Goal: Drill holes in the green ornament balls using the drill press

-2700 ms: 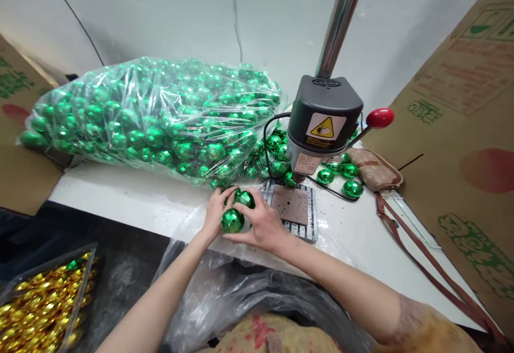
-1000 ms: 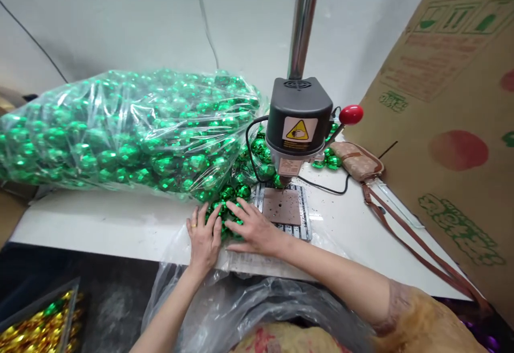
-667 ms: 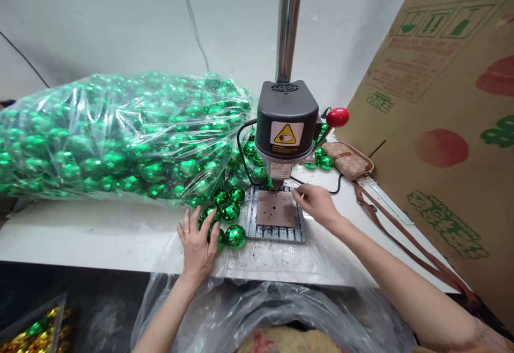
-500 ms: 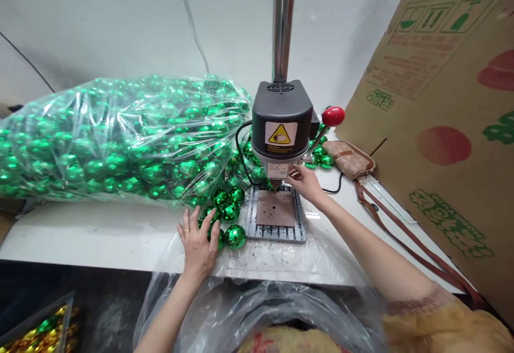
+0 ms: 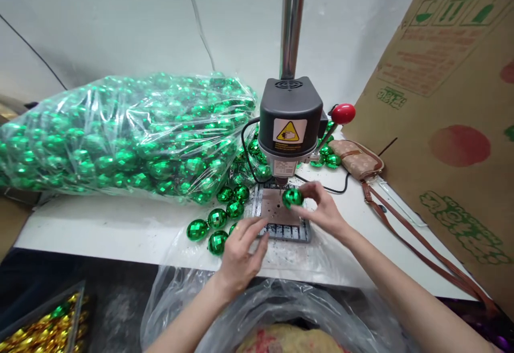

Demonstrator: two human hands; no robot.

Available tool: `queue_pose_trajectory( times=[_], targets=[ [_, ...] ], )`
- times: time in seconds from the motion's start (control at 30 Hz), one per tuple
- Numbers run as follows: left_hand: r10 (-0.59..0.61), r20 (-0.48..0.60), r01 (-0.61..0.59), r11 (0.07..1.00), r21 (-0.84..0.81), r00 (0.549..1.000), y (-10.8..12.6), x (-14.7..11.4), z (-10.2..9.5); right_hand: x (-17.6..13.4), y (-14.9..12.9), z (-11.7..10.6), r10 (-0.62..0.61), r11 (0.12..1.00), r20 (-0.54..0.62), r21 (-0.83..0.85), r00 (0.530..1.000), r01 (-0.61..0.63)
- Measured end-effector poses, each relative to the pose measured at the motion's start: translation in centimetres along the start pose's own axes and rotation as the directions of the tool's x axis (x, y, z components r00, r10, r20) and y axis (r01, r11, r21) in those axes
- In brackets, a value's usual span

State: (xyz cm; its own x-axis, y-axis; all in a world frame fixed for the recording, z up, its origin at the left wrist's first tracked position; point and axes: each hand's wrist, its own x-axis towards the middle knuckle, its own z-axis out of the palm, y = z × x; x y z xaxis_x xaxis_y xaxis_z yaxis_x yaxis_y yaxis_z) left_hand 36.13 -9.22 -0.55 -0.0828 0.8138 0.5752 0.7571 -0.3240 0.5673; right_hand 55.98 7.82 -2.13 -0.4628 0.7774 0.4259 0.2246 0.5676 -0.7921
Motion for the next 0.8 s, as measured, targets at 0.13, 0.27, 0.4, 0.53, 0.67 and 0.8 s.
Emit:
queue_pose_trajectory(
  times=[0.13, 0.27, 0.4, 0.53, 0.67, 0.8],
  targets=[
    [-0.243, 0.287, 0.336, 0.878, -0.341, 0.927, 1.7, 0.1, 2.7, -4.9, -4.2, 0.2, -0.186, 0.982, 0.135, 0.041, 0.973, 0.182],
    [-0.307, 0.445, 0.526, 0.652, -0.546, 0.841, 2.2, 0.2, 3.6, -5.6, -6.0, -0.4, -0.221, 0.975, 0.205, 0.037, 0.954, 0.218],
    [-0.456, 0.345, 0.569, 0.591, -0.572, 0.821, 1.3, 1.6, 2.1, -3.0, -4.5, -2.6, -0.112, 0.992, 0.239, -0.024, 0.965, 0.122],
    [-0.642, 0.111, 0.541, 0.526, -0.656, 0.758, -0.9, 4.6, -1.2, 1.7, -0.1, -4.0, 0.06, 0.983, 0.15, -0.178, 0.987, -0.032],
    [-0.656, 0.045, 0.567, 0.614, -0.55, 0.754, -3.3, 8.2, -1.9, 6.6, 5.0, -2.1, 0.172, 0.934, 0.155, -0.339, 0.973, -0.111],
    [-0.528, 0.015, 0.527, 0.849, 0.025, 0.849, -5.2, 11.6, 0.8, 9.4, 7.8, 1.3, 0.201, 0.895, 0.225, -0.438, 0.953, -0.085]
  ],
)
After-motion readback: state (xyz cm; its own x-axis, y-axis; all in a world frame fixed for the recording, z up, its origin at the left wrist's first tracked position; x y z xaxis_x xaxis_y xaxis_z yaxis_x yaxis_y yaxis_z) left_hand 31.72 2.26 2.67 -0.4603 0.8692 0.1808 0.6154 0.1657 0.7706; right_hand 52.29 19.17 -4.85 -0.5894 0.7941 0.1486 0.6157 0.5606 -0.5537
